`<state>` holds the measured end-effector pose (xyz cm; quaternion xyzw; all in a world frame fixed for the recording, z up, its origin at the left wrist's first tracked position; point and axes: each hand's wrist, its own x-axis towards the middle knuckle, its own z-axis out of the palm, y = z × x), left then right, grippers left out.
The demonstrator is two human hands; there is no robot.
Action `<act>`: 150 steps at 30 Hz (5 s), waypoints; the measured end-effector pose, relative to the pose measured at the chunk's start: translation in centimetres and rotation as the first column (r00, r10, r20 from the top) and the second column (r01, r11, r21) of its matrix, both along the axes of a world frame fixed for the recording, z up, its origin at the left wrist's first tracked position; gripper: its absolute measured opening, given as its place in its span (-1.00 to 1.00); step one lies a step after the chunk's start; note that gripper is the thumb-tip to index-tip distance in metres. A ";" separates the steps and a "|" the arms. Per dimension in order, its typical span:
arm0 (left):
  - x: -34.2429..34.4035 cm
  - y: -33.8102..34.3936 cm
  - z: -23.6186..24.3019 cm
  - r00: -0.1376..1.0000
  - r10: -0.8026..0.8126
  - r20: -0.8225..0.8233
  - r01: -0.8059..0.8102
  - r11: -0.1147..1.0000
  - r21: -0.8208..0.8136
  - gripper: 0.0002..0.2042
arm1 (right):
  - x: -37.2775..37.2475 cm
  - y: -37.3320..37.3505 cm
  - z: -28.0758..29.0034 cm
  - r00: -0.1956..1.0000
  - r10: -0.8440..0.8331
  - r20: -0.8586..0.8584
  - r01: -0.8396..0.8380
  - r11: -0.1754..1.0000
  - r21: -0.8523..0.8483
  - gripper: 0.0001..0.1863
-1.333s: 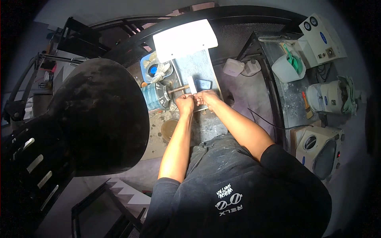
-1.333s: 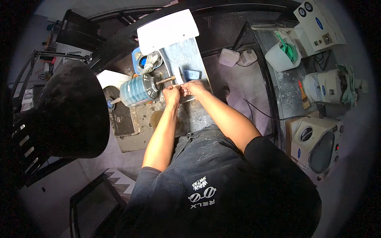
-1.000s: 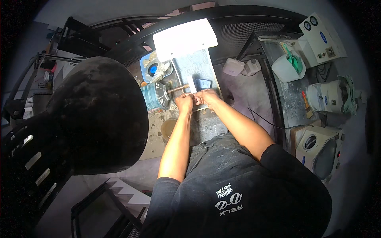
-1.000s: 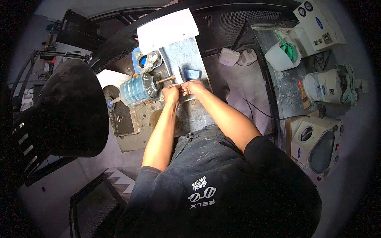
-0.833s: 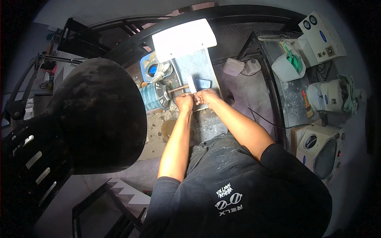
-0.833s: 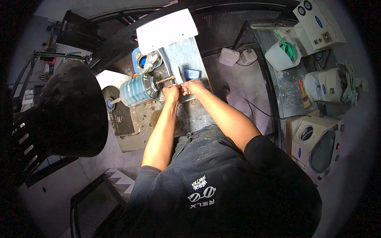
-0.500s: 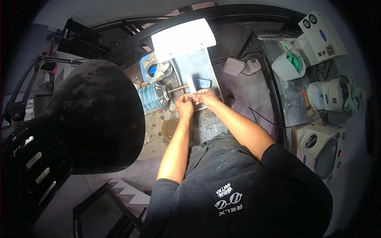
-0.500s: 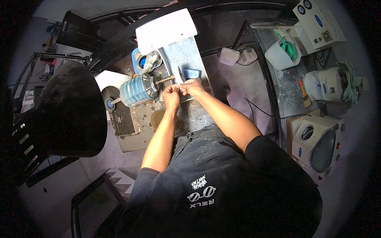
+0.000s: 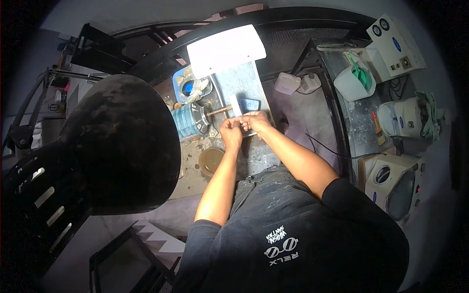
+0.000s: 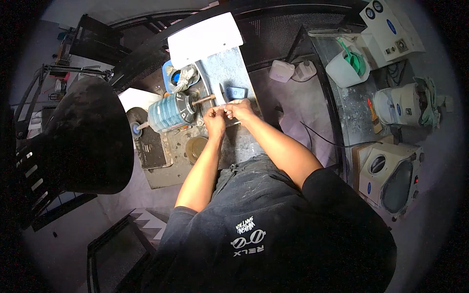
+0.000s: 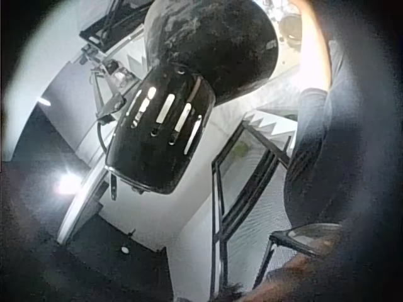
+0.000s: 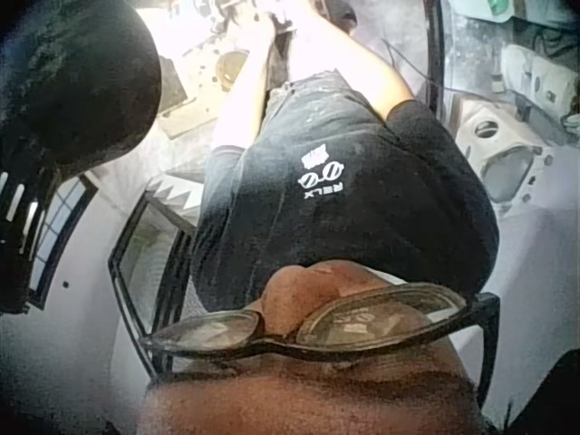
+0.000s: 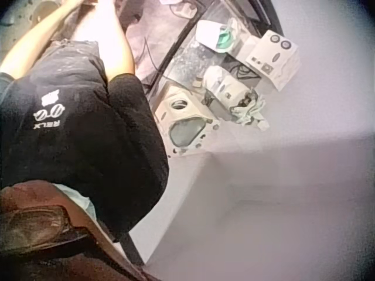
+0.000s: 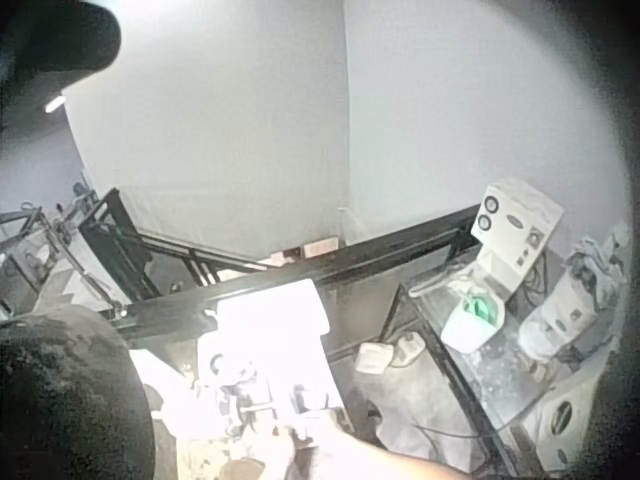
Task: The person polishes a dental prosthesis against a rotating wheel, turns the prosthesis in their hands under a lamp, and rubs it against a block by hand.
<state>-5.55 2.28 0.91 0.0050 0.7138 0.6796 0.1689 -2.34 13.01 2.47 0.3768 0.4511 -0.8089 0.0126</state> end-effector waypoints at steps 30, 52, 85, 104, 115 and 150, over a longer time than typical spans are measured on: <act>0.4 0.3 2.1 0.987 0.039 0.159 -0.060 0.990 0.131 -0.94 | 0.0 0.2 -0.8 0.996 0.054 -0.073 -0.052 0.998 0.024 -0.92; -1.7 0.6 0.1 0.980 0.009 0.199 -0.021 0.998 0.060 -0.93 | -1.0 0.4 -1.2 0.998 0.037 0.058 -0.033 0.998 -0.058 -0.96; -0.9 0.7 2.5 0.989 -0.027 0.147 0.026 1.000 0.012 -0.91 | -0.3 0.4 -1.7 1.000 -0.022 -0.007 0.021 0.998 -0.056 -0.95; -1.7 -0.6 1.0 0.998 -0.056 0.026 0.054 0.996 0.076 -0.92 | -0.6 -0.8 -1.5 0.998 0.000 -0.058 -0.001 1.000 -0.003 -0.92; -1.8 0.2 0.1 0.996 -0.032 0.078 0.036 0.998 -0.042 -0.92 | -0.5 -0.1 -1.5 1.000 -0.002 0.002 0.002 0.999 -0.042 -0.92; -0.6 -0.3 0.7 0.998 0.000 0.066 -0.008 0.994 0.108 -0.94 | 0.1 -0.4 -0.3 0.998 0.010 -0.064 -0.007 0.999 0.044 -0.89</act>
